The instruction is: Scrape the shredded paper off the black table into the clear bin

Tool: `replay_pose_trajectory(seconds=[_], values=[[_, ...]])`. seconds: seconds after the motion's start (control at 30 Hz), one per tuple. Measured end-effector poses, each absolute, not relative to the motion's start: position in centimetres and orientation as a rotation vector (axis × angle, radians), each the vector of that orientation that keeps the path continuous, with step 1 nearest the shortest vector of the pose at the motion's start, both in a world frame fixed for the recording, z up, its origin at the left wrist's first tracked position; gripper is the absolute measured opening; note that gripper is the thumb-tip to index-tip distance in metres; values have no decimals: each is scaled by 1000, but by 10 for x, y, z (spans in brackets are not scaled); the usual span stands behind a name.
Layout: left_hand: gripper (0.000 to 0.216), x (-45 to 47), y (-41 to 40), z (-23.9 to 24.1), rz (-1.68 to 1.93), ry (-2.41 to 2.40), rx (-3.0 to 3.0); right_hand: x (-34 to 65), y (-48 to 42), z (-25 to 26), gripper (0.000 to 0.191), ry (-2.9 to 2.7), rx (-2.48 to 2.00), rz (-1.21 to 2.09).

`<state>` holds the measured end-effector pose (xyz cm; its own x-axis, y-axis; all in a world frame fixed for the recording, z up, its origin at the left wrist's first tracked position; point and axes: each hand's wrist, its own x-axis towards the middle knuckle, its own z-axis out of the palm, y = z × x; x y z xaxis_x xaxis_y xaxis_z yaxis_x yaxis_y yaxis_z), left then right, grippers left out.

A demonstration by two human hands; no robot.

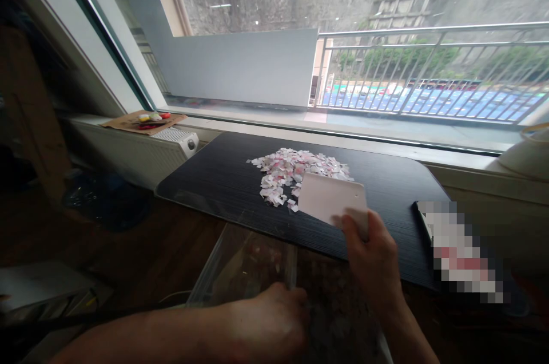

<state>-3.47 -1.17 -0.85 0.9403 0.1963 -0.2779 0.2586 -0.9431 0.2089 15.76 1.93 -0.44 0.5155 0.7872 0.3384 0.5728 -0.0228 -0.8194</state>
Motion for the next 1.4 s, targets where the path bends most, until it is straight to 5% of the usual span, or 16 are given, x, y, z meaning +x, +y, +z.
replay_pose_trajectory(seconds=[1.4], values=[[12, -27, -9, 0, -367, 288, 2825, 129, 20, -4, 21, -1396, -1503, 542]])
